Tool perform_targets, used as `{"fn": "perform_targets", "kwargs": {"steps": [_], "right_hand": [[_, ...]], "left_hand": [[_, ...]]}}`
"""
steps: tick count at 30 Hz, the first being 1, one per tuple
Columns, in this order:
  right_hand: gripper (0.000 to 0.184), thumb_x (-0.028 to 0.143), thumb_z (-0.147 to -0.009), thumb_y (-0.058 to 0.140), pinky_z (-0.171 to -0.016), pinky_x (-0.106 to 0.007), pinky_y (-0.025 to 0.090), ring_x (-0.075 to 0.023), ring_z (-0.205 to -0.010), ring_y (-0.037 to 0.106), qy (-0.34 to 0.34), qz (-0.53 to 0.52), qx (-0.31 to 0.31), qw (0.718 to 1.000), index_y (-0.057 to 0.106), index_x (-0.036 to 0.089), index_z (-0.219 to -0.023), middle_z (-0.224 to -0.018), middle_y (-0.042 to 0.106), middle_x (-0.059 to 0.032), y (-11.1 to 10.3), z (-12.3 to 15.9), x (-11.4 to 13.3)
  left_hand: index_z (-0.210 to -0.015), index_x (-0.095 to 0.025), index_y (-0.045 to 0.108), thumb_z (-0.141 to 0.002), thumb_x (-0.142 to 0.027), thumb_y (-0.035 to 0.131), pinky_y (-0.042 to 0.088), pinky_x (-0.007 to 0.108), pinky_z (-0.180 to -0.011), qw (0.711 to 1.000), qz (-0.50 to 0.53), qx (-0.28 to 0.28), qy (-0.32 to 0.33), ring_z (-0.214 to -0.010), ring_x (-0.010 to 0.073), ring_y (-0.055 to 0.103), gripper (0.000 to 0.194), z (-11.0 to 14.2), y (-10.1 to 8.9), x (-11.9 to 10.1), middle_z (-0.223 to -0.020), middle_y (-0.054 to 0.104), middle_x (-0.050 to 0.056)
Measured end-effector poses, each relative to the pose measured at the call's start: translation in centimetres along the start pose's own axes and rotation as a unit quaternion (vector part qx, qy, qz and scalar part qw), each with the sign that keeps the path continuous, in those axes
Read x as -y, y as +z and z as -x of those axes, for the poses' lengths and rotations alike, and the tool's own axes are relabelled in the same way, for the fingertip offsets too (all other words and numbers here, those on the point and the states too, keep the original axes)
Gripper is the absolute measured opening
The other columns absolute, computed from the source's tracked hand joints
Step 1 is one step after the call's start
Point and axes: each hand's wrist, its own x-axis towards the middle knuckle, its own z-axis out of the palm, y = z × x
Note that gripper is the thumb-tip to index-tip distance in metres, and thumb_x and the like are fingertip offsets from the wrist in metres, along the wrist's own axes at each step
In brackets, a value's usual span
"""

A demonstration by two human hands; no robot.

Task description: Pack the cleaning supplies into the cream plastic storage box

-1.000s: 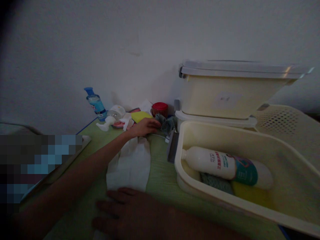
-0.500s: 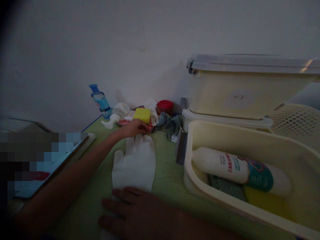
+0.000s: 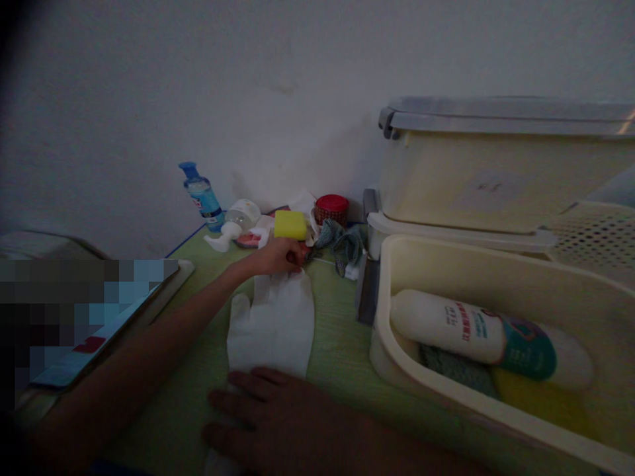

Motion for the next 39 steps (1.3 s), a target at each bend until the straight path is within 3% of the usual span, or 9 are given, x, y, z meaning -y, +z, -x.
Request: {"fn": "perform_targets", "kwargs": {"steps": [7, 20, 30, 39], "right_hand": [[0.044, 0.039, -0.095, 0.033, -0.112, -0.032, 0.019, -0.0235, -0.133, 0.027, -0.001, -0.006, 0.001, 1.0, 0.039, 0.016, -0.133, -0.145, 0.032, -0.0056, 0.1, 0.0, 0.0], [0.047, 0.04, -0.093, 0.039, -0.111, -0.034, 0.02, -0.0227, -0.135, 0.024, 0.003, -0.038, -0.004, 0.999, 0.039, 0.016, -0.133, -0.145, 0.032, -0.0068, -0.1, 0.2, 0.0], [0.047, 0.041, -0.094, 0.036, -0.112, -0.035, 0.018, -0.0247, -0.134, 0.025, -0.001, -0.036, 0.009, 0.999, 0.038, 0.015, -0.133, -0.146, 0.031, -0.0075, -0.3, 0.1, 0.1], [0.048, 0.041, -0.094, 0.036, -0.111, -0.036, 0.021, -0.0253, -0.134, 0.025, -0.001, -0.031, 0.005, 1.0, 0.037, 0.015, -0.134, -0.146, 0.03, -0.008, -0.3, 0.1, 0.1]], "left_hand": [[-0.079, -0.01, 0.068, -0.068, -0.009, 0.058, 0.04, 0.02, -0.058, 1.0, -0.008, -0.001, 0.0, -0.061, 0.0113, 0.057, 0.015, -0.1, -0.6, 0.6, -0.07, 0.065, 0.002], [-0.085, -0.014, 0.069, -0.069, -0.017, 0.064, 0.04, 0.023, -0.061, 0.997, -0.073, 0.012, -0.038, -0.07, 0.0155, 0.059, 0.017, -0.1, -0.5, 1.8, -0.08, 0.068, 0.004], [-0.079, -0.012, 0.065, -0.071, -0.013, 0.057, 0.038, 0.024, -0.06, 0.991, -0.132, 0.015, -0.027, -0.064, 0.0159, 0.055, 0.011, 0.4, -0.4, 0.6, -0.071, 0.063, 0.004], [-0.086, -0.015, 0.061, -0.076, -0.013, 0.053, 0.04, 0.027, -0.072, 0.991, -0.131, -0.038, 0.014, -0.084, 0.0186, 0.057, 0.013, 0.7, -0.1, -0.3, -0.089, 0.065, 0.006]]}}
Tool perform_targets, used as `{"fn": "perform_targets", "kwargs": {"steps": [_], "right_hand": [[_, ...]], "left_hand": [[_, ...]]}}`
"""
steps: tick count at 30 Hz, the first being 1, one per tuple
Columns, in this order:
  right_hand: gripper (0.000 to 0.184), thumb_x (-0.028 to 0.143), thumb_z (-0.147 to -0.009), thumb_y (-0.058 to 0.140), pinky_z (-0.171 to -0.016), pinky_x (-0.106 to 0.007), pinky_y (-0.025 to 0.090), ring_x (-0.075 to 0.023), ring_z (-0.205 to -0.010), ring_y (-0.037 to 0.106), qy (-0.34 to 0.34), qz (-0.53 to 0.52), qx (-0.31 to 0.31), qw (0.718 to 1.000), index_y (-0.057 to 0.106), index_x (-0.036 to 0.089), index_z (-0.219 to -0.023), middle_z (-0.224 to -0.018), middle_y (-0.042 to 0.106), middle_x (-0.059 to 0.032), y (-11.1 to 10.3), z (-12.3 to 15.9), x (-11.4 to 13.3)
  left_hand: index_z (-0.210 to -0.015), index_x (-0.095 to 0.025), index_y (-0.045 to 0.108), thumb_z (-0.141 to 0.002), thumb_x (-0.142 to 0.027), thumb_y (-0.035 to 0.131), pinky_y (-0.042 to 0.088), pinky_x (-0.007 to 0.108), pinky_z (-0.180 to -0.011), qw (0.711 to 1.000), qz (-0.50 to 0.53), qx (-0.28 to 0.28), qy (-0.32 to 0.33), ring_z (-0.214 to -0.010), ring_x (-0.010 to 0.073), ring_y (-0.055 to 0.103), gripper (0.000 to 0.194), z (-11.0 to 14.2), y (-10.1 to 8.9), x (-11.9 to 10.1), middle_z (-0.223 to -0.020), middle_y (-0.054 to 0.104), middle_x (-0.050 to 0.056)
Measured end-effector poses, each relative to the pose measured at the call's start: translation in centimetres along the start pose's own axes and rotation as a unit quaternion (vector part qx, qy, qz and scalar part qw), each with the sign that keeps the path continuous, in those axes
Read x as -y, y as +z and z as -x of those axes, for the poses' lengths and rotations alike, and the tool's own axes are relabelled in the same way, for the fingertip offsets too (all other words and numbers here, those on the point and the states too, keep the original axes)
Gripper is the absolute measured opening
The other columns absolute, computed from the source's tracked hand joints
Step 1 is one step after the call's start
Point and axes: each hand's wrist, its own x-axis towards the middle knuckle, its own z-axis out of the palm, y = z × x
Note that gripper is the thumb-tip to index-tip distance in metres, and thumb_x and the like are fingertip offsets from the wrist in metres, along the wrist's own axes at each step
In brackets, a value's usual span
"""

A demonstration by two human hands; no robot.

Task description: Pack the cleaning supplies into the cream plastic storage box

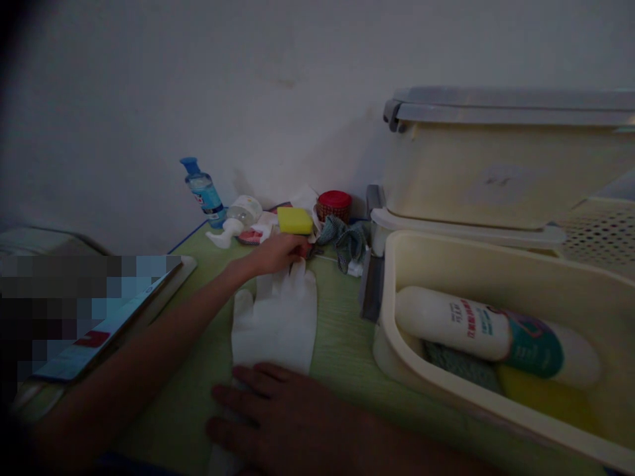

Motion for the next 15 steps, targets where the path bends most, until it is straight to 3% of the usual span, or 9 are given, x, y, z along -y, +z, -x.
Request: {"fn": "perform_targets", "kwargs": {"steps": [10, 15], "right_hand": [[0.044, 0.039, -0.094, 0.038, -0.11, -0.036, 0.022, -0.0246, -0.132, 0.029, 0.008, 0.015, -0.012, 1.0, 0.04, 0.017, -0.132, -0.144, 0.034, -0.0061, 0.0, -0.1, 0.2], [0.044, 0.039, -0.094, 0.037, -0.111, -0.036, 0.022, -0.0244, -0.133, 0.028, 0.007, 0.008, -0.002, 1.0, 0.04, 0.017, -0.132, -0.145, 0.034, -0.0064, -0.2, -0.1, 0.1]], "left_hand": [[-0.076, -0.014, 0.067, -0.072, -0.006, 0.049, 0.042, 0.028, -0.074, 1.0, -0.001, 0.001, 0.019, -0.081, 0.0192, 0.059, 0.02, -0.3, 0.6, 0.0, -0.085, 0.066, 0.007], [-0.079, -0.011, 0.068, -0.073, -0.006, 0.05, 0.042, 0.026, -0.071, 1.0, 0.008, 0.007, 0.023, -0.08, 0.0181, 0.059, 0.02, -0.3, 0.3, -0.9, -0.086, 0.066, 0.009]]}}
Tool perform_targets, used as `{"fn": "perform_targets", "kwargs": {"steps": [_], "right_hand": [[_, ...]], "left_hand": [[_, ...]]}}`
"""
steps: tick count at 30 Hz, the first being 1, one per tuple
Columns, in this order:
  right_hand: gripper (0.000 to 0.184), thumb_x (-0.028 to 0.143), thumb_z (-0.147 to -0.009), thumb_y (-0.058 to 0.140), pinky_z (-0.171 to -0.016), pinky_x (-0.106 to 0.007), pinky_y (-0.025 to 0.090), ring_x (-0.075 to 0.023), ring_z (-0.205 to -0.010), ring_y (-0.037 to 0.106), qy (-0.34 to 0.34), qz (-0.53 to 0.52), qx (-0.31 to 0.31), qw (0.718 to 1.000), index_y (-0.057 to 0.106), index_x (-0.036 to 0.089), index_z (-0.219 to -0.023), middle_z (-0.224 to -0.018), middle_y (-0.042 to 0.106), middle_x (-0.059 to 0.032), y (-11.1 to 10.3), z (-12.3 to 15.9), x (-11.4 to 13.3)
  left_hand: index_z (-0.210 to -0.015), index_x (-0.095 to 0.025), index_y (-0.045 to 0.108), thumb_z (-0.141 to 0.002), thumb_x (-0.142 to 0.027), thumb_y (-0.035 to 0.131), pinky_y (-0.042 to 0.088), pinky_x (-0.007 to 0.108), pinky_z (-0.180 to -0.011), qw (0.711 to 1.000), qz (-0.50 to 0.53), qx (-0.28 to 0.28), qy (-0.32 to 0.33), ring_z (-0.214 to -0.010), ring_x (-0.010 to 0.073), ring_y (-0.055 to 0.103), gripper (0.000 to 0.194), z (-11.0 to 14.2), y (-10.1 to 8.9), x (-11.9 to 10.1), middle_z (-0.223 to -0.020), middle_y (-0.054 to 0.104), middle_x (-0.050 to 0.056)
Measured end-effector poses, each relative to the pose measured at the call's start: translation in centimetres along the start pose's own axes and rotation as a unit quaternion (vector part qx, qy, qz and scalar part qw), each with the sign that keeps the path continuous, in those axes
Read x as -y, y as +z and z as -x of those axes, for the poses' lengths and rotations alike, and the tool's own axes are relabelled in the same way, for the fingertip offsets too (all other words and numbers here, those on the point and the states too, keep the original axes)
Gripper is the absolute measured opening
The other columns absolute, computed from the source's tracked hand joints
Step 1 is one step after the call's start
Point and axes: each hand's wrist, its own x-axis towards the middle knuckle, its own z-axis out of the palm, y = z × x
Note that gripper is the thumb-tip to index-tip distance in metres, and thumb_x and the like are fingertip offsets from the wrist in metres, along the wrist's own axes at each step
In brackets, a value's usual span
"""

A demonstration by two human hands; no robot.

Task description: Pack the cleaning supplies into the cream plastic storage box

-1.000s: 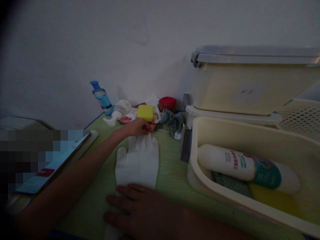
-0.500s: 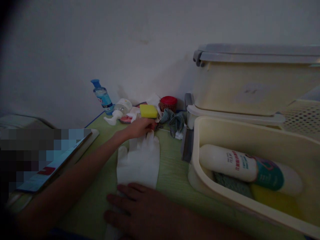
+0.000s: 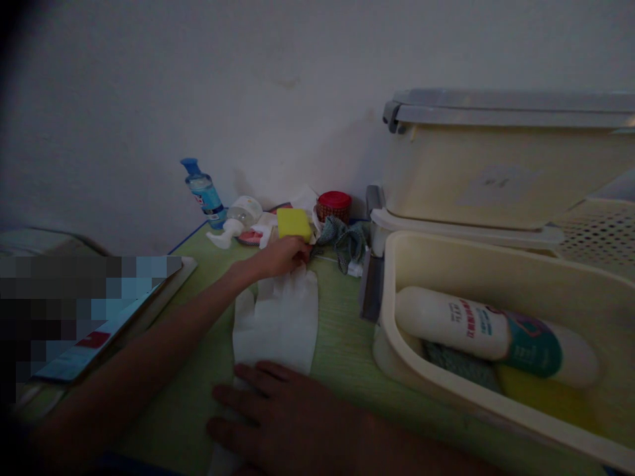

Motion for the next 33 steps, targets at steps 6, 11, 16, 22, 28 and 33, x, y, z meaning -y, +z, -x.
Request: {"fn": "perform_targets", "kwargs": {"steps": [6, 11, 16, 22, 28, 33], "right_hand": [[0.046, 0.04, -0.094, 0.036, -0.111, -0.037, 0.02, -0.0261, -0.134, 0.025, -0.002, -0.011, 0.01, 1.0, 0.037, 0.016, -0.134, -0.146, 0.031, -0.0068, 0.2, 0.0, -0.1], [0.046, 0.039, -0.093, 0.039, -0.111, -0.036, 0.02, -0.0243, -0.134, 0.026, 0.005, -0.006, 0.003, 1.0, 0.039, 0.017, -0.133, -0.146, 0.032, -0.006, 0.1, 0.0, 0.0], [0.045, 0.04, -0.094, 0.038, -0.112, -0.035, 0.019, -0.0241, -0.134, 0.026, 0.008, -0.003, 0.006, 1.0, 0.039, 0.018, -0.133, -0.145, 0.033, -0.0052, 0.1, 0.0, 0.0], [0.046, 0.039, -0.095, 0.035, -0.112, -0.035, 0.015, -0.0265, -0.134, 0.025, -0.002, -0.005, 0.006, 1.0, 0.037, 0.016, -0.134, -0.146, 0.03, -0.0066, 0.4, 0.0, -0.1], [0.045, 0.04, -0.094, 0.035, -0.112, -0.034, 0.016, -0.0258, -0.133, 0.026, 0.003, -0.002, 0.007, 1.0, 0.038, 0.017, -0.133, -0.145, 0.032, -0.0056, 0.2, 0.0, 0.0], [0.044, 0.04, -0.094, 0.036, -0.112, -0.033, 0.015, -0.0244, -0.134, 0.026, 0.006, 0.002, 0.0, 1.0, 0.04, 0.018, -0.132, -0.146, 0.032, -0.0045, 0.2, 0.0, 0.1]], "left_hand": [[-0.075, -0.011, 0.069, -0.076, -0.022, 0.058, 0.04, 0.025, -0.059, 0.999, 0.02, 0.028, 0.005, -0.063, 0.0154, 0.056, 0.015, -0.2, 0.1, -1.1, -0.07, 0.065, 0.006], [-0.076, -0.012, 0.068, -0.071, -0.016, 0.063, 0.041, 0.023, -0.06, 0.999, 0.03, 0.037, -0.005, -0.065, 0.0148, 0.057, 0.008, 0.1, 0.3, -1.2, -0.074, 0.065, 0.004], [-0.076, -0.012, 0.067, -0.071, -0.011, 0.058, 0.041, 0.024, -0.061, 0.999, 0.026, 0.037, -0.026, -0.065, 0.0147, 0.056, 0.01, 0.3, 0.0, -1.5, -0.075, 0.065, 0.005], [-0.076, -0.012, 0.067, -0.07, -0.009, 0.056, 0.042, 0.024, -0.064, 0.998, 0.017, 0.036, -0.043, -0.069, 0.0156, 0.058, 0.013, 0.3, 0.1, -1.5, -0.077, 0.066, 0.006], [-0.088, -0.012, 0.066, -0.072, -0.008, 0.055, 0.044, 0.024, -0.066, 0.999, 0.014, 0.04, -0.025, -0.076, 0.0172, 0.06, 0.02, 0.3, 0.3, -1.5, -0.088, 0.067, 0.007], [-0.082, -0.011, 0.064, -0.072, -0.004, 0.05, 0.043, 0.025, -0.066, 0.999, -0.002, 0.042, -0.004, -0.075, 0.0171, 0.059, 0.018, 0.2, 0.7, -1.6, -0.084, 0.066, 0.008]]}}
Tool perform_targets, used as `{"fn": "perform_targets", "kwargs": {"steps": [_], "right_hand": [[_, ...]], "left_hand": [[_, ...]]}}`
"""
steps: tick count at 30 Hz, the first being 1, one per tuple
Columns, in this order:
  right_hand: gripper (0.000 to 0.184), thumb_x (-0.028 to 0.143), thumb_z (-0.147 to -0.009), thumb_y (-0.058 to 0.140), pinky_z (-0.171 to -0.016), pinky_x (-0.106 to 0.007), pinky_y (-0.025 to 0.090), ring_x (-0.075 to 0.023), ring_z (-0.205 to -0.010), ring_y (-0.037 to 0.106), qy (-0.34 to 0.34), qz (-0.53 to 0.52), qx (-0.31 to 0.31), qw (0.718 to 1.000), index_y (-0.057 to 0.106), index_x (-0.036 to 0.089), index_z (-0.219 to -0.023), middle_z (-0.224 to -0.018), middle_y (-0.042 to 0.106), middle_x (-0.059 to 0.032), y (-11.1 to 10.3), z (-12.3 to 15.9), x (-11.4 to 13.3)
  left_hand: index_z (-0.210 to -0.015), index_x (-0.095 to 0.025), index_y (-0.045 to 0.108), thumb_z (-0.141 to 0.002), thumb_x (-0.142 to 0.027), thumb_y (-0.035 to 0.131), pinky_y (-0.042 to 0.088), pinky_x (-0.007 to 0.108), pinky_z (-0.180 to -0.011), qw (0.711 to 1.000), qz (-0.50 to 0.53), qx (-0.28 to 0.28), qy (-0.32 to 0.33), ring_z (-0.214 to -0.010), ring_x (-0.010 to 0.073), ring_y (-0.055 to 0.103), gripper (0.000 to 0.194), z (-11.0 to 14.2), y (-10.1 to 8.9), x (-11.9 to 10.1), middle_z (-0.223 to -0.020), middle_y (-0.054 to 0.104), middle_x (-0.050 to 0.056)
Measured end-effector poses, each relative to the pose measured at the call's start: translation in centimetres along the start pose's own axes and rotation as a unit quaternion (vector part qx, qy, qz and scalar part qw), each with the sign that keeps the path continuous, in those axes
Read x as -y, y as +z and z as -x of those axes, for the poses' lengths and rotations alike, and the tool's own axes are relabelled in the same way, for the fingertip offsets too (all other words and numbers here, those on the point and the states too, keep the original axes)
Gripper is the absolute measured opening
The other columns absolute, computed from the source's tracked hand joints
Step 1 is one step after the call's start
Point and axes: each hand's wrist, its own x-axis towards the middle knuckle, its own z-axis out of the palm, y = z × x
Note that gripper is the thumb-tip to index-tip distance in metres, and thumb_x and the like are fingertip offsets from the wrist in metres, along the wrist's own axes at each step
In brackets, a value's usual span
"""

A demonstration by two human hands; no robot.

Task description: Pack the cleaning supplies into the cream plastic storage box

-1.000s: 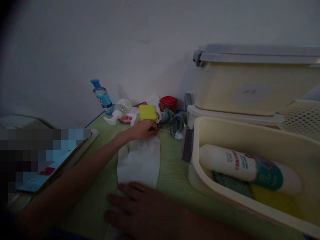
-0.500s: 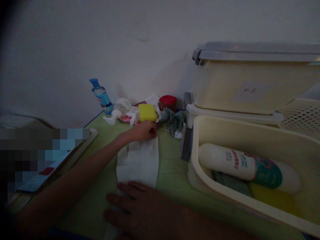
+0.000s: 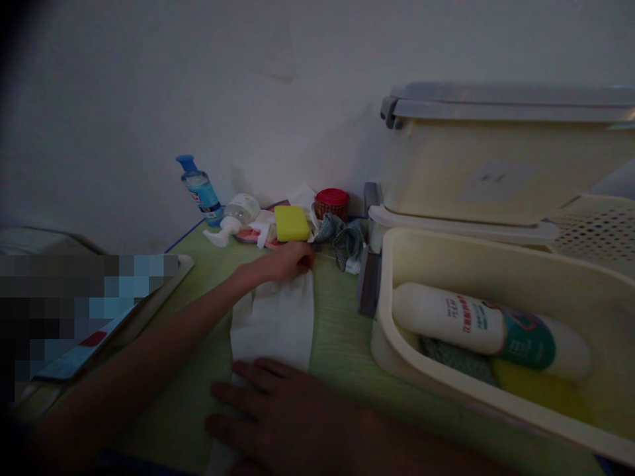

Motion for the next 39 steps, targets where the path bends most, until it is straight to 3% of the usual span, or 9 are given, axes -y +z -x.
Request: {"fn": "perform_targets", "kwargs": {"steps": [14, 20, 25, 39], "right_hand": [[0.044, 0.039, -0.094, 0.037, -0.112, -0.032, 0.012, -0.0235, -0.135, 0.024, 0.001, 0.003, -0.009, 1.0, 0.04, 0.017, -0.132, -0.146, 0.031, -0.0041, 0.4, 0.0, 0.0], [0.044, 0.039, -0.093, 0.039, -0.112, -0.032, 0.014, -0.023, -0.133, 0.027, 0.004, 0.009, -0.013, 1.0, 0.041, 0.018, -0.131, -0.145, 0.033, -0.0034, 0.5, 0.1, 0.1], [0.044, 0.039, -0.094, 0.038, -0.112, -0.034, 0.013, -0.0233, -0.134, 0.026, 0.005, 0.008, -0.013, 1.0, 0.04, 0.018, -0.133, -0.146, 0.031, -0.0044, 0.6, 0.1, 0.1], [0.045, 0.04, -0.094, 0.037, -0.112, -0.033, 0.012, -0.0238, -0.135, 0.023, 0.005, -0.016, -0.007, 1.0, 0.039, 0.017, -0.133, -0.146, 0.031, -0.0042, 0.6, 0.1, 0.1]], "left_hand": [[-0.092, -0.012, 0.054, -0.087, -0.012, 0.036, 0.045, 0.031, -0.073, 0.996, -0.079, -0.02, 0.04, -0.082, 0.0199, 0.058, 0.019, 0.5, 0.6, -0.7, -0.092, 0.061, 0.01], [-0.099, -0.01, 0.052, -0.087, -0.008, 0.031, 0.046, 0.033, -0.077, 0.992, -0.125, -0.026, 0.017, -0.088, 0.0221, 0.058, 0.024, 0.8, 0.9, -1.7, -0.096, 0.059, 0.013], [-0.098, -0.008, 0.052, -0.086, -0.006, 0.031, 0.046, 0.035, -0.079, 0.994, -0.107, -0.033, -0.001, -0.09, 0.0232, 0.058, 0.025, 0.9, 1.0, -2.2, -0.098, 0.059, 0.014], [-0.082, -0.013, 0.06, -0.081, -0.021, 0.051, 0.045, 0.028, -0.074, 0.999, -0.017, -0.037, 0.011, -0.083, 0.0186, 0.058, 0.011, -0.7, 2.0, 1.2, -0.088, 0.064, 0.007]]}}
